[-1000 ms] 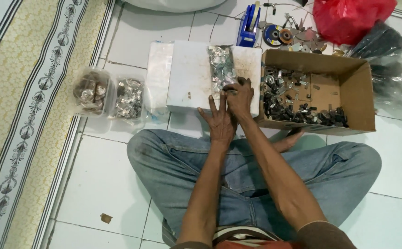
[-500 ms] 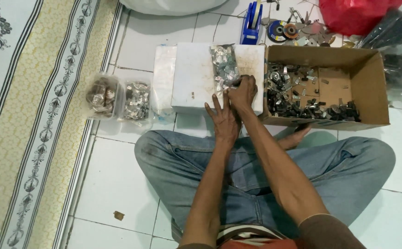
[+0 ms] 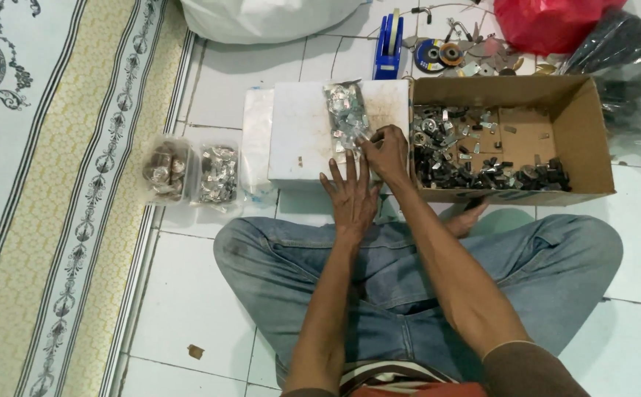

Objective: The person sorts through piles of small metal hinge-like components on a white board on the floor, picking them up individually and placing them into a small plastic bag.

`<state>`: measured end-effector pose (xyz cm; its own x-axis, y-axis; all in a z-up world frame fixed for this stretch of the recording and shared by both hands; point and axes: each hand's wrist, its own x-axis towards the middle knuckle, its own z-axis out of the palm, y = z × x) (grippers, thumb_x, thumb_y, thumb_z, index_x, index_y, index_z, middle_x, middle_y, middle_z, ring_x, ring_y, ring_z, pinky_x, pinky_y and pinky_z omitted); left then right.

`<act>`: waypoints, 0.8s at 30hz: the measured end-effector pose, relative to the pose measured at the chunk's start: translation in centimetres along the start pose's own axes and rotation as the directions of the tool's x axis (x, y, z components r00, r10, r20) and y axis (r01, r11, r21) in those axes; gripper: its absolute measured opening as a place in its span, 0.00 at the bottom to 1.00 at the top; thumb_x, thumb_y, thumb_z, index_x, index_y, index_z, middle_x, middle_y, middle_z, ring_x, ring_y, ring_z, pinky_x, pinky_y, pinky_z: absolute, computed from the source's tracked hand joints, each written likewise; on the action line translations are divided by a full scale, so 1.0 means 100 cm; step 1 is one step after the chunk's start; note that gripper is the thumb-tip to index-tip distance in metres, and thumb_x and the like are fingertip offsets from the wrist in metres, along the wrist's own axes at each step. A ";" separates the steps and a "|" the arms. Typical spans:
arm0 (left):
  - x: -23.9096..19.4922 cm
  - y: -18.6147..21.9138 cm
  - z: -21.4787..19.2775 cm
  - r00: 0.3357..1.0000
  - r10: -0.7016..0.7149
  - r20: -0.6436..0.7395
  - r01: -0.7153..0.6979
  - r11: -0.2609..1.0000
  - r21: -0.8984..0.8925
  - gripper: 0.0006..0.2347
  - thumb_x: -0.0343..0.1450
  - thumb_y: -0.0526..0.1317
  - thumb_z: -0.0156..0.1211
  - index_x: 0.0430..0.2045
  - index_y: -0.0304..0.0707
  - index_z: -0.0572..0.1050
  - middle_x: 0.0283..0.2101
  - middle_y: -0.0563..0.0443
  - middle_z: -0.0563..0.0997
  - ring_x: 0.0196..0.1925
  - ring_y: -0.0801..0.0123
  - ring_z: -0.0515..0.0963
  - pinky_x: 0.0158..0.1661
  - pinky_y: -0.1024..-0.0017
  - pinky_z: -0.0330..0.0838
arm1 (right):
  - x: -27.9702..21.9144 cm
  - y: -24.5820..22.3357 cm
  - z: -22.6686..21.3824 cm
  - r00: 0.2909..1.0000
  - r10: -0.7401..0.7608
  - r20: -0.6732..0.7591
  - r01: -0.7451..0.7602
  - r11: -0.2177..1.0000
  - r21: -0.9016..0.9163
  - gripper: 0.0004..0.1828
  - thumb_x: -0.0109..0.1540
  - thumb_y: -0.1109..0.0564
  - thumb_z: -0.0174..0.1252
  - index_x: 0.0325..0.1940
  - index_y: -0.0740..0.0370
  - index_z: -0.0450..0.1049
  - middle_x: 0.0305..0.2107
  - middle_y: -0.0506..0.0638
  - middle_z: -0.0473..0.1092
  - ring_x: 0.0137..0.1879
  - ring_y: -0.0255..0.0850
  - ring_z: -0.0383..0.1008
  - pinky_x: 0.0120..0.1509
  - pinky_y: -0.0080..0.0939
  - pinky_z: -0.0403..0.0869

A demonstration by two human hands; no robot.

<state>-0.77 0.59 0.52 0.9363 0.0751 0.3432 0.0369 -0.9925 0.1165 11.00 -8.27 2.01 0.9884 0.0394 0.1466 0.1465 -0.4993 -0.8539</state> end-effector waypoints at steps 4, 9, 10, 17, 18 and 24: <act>-0.002 -0.003 0.012 1.000 0.024 0.018 -0.025 0.998 0.057 0.33 0.69 0.51 0.61 0.71 0.46 0.60 0.79 0.45 0.50 0.77 0.31 0.45 0.69 0.27 0.43 | -0.001 -0.011 0.007 1.000 0.006 -0.022 -0.009 0.992 -0.125 0.26 0.52 0.42 0.72 0.34 0.66 0.71 0.52 0.69 0.65 0.59 0.69 0.69 0.63 0.63 0.69; -0.003 -0.003 0.010 0.995 0.048 -0.084 -0.044 0.998 0.050 0.29 0.74 0.51 0.50 0.73 0.45 0.58 0.76 0.40 0.55 0.77 0.30 0.49 0.68 0.27 0.43 | 0.008 -0.028 -0.003 0.995 0.102 0.020 -0.094 0.961 -0.262 0.23 0.51 0.44 0.70 0.37 0.62 0.71 0.44 0.62 0.67 0.57 0.65 0.68 0.59 0.65 0.67; -0.004 -0.005 0.008 0.995 0.050 -0.090 -0.046 0.998 0.049 0.29 0.74 0.51 0.50 0.73 0.45 0.58 0.76 0.40 0.55 0.77 0.30 0.49 0.68 0.27 0.43 | 0.009 -0.009 0.002 0.995 0.098 0.015 -0.090 0.961 -0.262 0.23 0.51 0.44 0.70 0.37 0.62 0.71 0.44 0.62 0.67 0.57 0.65 0.68 0.59 0.65 0.67; -0.017 -0.027 0.033 0.990 -0.002 -0.140 -0.042 0.951 -0.308 0.27 0.76 0.42 0.51 0.73 0.37 0.56 0.73 0.32 0.57 0.77 0.39 0.52 0.71 0.39 0.44 | -0.002 0.011 -0.009 0.963 -0.269 -0.003 0.268 0.960 -0.080 0.15 0.72 0.51 0.50 0.43 0.67 0.74 0.38 0.68 0.69 0.56 0.69 0.69 0.61 0.67 0.67; -0.014 -0.031 0.036 0.985 -0.065 -0.162 -0.004 0.921 -0.390 0.23 0.77 0.37 0.48 0.70 0.33 0.60 0.70 0.36 0.66 0.75 0.45 0.61 0.72 0.45 0.45 | -0.003 0.003 -0.013 0.943 -0.331 -0.031 0.328 0.941 -0.080 0.13 0.71 0.53 0.54 0.44 0.68 0.75 0.36 0.68 0.71 0.55 0.68 0.71 0.60 0.66 0.69; 0.048 -0.039 -0.009 0.865 -0.487 -0.118 0.330 0.731 -0.597 0.14 0.78 0.35 0.47 0.58 0.39 0.72 0.42 0.47 0.85 0.42 0.53 0.85 0.46 0.56 0.77 | -0.021 0.007 -0.006 0.949 -0.300 -0.100 0.293 0.953 -0.080 0.24 0.69 0.50 0.55 0.64 0.69 0.68 0.48 0.67 0.71 0.57 0.67 0.70 0.60 0.65 0.68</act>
<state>3.22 4.94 2.57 0.7508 0.5600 0.3503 0.1276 -0.6433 0.7549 8.99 -9.25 1.36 0.8897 0.1001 0.4453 0.4258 -0.5336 -0.7307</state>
